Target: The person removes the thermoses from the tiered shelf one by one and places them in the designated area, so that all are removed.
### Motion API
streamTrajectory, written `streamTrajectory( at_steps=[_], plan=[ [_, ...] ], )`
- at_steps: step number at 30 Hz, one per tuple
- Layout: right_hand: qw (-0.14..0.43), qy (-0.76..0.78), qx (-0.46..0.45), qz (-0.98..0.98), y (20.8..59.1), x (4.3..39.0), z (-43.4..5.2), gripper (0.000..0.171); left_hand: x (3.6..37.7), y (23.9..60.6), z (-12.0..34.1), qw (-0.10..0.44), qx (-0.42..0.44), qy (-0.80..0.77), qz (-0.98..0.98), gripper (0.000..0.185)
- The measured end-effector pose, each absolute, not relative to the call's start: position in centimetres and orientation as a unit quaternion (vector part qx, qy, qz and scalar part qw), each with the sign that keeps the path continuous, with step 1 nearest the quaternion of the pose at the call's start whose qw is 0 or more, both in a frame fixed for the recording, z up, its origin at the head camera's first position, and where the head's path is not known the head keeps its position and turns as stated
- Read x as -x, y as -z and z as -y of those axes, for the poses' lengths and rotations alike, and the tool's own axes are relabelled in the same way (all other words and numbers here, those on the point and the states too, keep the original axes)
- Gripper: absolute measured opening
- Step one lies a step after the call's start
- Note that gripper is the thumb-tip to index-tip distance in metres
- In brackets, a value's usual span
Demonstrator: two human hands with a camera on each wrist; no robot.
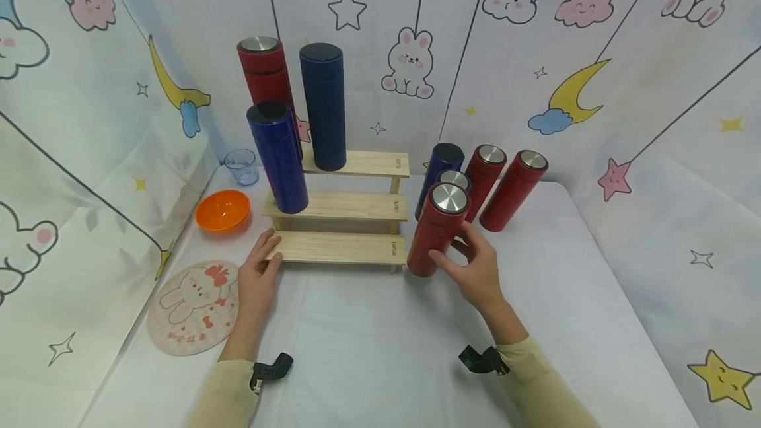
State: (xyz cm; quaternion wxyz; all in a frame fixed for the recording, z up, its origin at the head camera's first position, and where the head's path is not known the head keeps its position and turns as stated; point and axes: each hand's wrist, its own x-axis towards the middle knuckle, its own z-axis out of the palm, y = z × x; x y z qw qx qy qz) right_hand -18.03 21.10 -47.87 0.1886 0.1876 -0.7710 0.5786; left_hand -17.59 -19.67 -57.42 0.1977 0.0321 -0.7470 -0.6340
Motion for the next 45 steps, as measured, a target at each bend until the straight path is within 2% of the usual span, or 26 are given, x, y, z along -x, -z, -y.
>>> streamTrajectory(
  at_steps=[13, 23, 32, 45],
  plan=[
    [0.216, -0.568, -0.126, 0.785, 48.9, 18.0, -25.3, 0.07, 17.6, 57.4, 19.8, 0.2, -0.031, 0.629, 0.751, 0.035],
    [0.231, -0.556, -0.088, 0.793, 50.0, 18.8, -27.9, 0.061, 17.6, 57.6, 19.9, 0.193, -0.039, 0.627, 0.754, 0.037],
    [0.229, -0.542, -0.043, 0.807, 50.1, 20.2, -28.8, 0.061, 17.6, 57.7, 19.9, 0.191, -0.035, 0.634, 0.748, 0.036],
    [0.239, -0.554, -0.044, 0.797, 51.1, 22.2, -29.8, 0.059, 17.8, 57.9, 19.9, 0.19, -0.036, 0.633, 0.75, 0.036]
  ],
)
